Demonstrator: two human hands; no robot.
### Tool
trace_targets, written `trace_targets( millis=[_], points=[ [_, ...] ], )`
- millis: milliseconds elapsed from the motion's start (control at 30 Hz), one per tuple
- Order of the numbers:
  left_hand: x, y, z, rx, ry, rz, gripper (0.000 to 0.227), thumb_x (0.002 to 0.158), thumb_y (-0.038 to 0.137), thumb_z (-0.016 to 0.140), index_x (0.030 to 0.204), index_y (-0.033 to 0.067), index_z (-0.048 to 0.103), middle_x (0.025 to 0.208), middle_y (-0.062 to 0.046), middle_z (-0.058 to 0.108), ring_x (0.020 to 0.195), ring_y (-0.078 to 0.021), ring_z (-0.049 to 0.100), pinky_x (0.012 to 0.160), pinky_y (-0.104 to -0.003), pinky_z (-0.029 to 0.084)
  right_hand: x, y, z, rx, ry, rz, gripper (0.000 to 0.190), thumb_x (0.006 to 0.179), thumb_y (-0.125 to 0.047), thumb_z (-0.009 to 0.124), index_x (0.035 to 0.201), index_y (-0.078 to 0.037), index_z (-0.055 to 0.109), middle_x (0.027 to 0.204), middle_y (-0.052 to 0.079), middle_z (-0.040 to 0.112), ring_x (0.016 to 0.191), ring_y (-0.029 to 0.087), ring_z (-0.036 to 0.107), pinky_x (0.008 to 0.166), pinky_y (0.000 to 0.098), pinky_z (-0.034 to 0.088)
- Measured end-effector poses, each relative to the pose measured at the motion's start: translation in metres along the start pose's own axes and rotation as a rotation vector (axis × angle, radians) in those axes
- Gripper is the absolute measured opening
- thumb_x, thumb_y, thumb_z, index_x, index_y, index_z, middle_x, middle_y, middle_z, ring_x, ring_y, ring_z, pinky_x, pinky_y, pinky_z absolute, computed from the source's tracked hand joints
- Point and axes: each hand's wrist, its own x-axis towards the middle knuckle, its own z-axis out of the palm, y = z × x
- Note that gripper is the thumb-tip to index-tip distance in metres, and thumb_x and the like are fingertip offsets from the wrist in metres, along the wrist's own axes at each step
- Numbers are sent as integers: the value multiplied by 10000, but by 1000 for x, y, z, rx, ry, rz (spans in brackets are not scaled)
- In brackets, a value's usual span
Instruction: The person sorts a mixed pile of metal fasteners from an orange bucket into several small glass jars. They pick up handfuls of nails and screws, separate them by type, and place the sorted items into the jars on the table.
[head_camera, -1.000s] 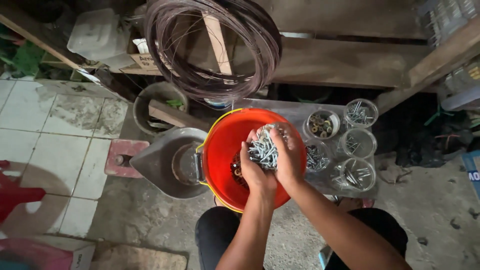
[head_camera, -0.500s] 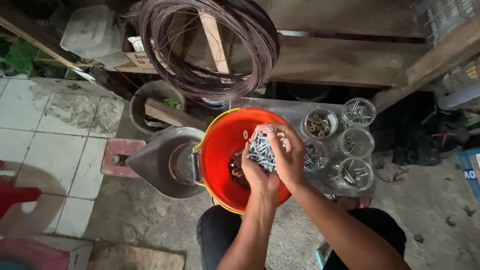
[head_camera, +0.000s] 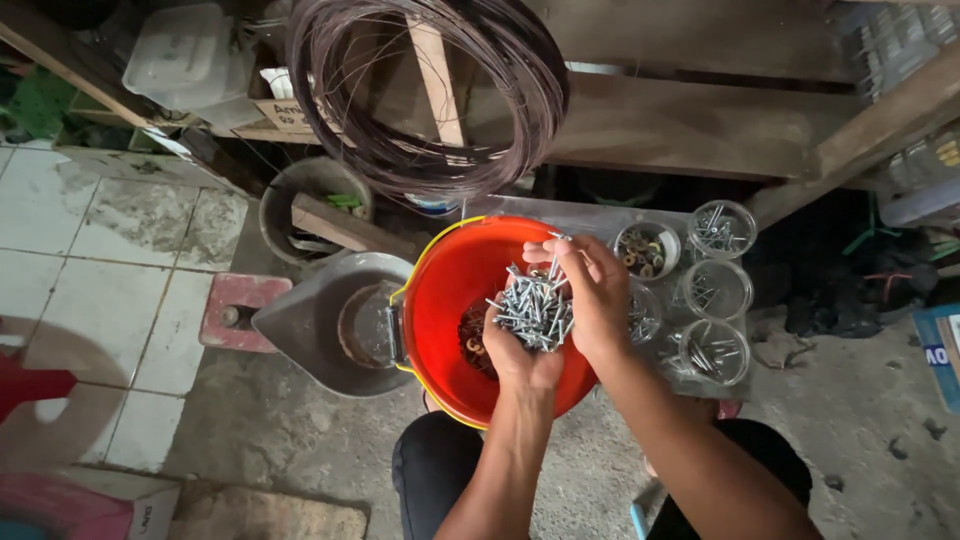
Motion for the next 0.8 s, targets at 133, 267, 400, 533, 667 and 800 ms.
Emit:
trace_targets(
  millis=[133,267,400,533,667,800],
  points=[
    [1,6,3,-20,17,-17,280,928,263,601,1081,80,747,1013,-141,761,940,-332,724,918,-511,579,3,-2,-3,14,25,138,189,989,-218,685,1004,-37,738,935,179,771,894,221,748,831,358,611],
    [-4,10,14,-30,34,-65,277,940,250,580,1027,36,733,988,-171,751,929,-364,709,937,-552,570,8,1,-13,206,0,359,155,964,-276,727,1011,-129,716,966,197,786,793,208,752,647,274,565],
    [-14,12,24,-84,69,-72,256,928,221,593,970,9,729,953,-193,749,898,-386,709,943,-566,567,8,3,-17,353,-20,412,118,960,-260,739,992,-161,684,969,157,794,868,207,773,711,255,558],
    [-18,10,25,-78,72,-91,273,910,259,603,971,27,733,967,-187,753,922,-383,714,949,-578,563,9,6,-20,282,-53,362,91,967,-228,732,942,-168,668,938,181,792,789,213,747,578,220,454],
    [-24,14,30,-86,70,-46,256,941,218,568,970,5,708,934,-170,732,867,-357,691,937,-558,560,7,1,-17,271,-88,408,162,977,-277,707,1041,-129,708,990,216,793,813,207,754,601,223,472],
    [-6,19,15,-47,57,-53,282,943,254,560,987,30,726,968,-164,744,913,-355,706,973,-586,554,6,4,-17,301,-101,433,217,986,-303,694,1071,-104,713,985,207,794,826,206,747,622,229,469]
  ],
)
